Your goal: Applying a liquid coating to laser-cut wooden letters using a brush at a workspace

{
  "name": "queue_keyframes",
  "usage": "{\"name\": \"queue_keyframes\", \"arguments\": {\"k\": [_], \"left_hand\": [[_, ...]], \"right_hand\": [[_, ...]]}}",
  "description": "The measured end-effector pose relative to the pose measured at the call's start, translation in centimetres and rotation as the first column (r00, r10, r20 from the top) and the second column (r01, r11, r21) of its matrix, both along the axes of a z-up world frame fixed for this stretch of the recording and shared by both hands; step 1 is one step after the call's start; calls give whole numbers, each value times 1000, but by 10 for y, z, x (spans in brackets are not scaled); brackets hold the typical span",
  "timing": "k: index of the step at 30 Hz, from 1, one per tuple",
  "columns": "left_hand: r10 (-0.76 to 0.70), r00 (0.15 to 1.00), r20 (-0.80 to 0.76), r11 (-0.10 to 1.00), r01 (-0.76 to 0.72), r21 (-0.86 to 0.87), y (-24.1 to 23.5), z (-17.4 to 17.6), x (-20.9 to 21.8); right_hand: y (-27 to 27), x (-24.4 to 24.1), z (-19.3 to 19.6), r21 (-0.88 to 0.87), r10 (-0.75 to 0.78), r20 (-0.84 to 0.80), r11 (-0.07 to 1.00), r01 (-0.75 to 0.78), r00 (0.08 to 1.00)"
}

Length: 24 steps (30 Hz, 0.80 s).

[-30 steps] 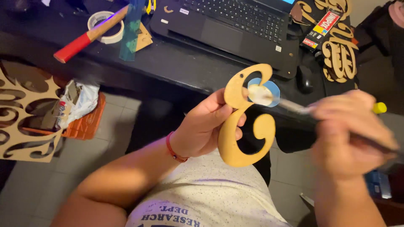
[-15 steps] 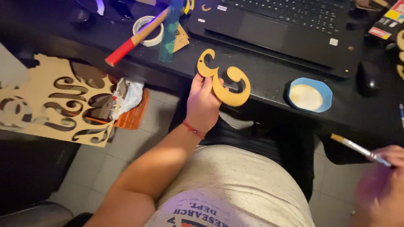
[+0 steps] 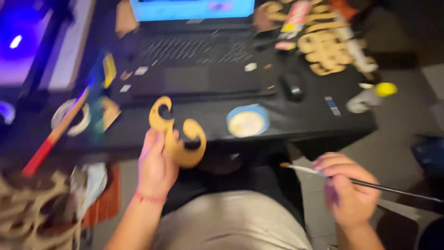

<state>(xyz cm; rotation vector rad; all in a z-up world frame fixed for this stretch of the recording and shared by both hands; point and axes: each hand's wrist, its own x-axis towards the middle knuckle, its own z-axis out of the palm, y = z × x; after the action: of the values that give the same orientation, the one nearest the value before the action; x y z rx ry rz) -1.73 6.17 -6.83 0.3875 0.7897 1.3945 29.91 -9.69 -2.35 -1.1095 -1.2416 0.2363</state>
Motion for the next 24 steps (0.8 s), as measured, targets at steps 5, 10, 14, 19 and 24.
{"name": "queue_keyframes", "arguments": {"k": [5, 10, 14, 19, 24], "left_hand": [[-609, 793, -7, 787, 605, 118, -14, 11, 18], [-920, 387, -65, 390, 920, -42, -13, 56, 72], [-996, 84, -2, 84, 994, 76, -6, 63, 106], [-987, -98, -125, -93, 995, -48, 2, 80, 135], [-981, -149, -123, -139, 987, -85, 12, 78, 154]], "right_hand": [[1, 12, 23, -185, 188, 106, 968, -166, 976], [16, 21, 44, -387, 190, 68, 910, -150, 979], [25, 34, 58, -701, 171, -137, 679, -218, 976], [26, 46, 64, -801, 271, -200, 508, -316, 942], [29, 57, 60, -783, 343, -268, 467, -411, 900]]}}
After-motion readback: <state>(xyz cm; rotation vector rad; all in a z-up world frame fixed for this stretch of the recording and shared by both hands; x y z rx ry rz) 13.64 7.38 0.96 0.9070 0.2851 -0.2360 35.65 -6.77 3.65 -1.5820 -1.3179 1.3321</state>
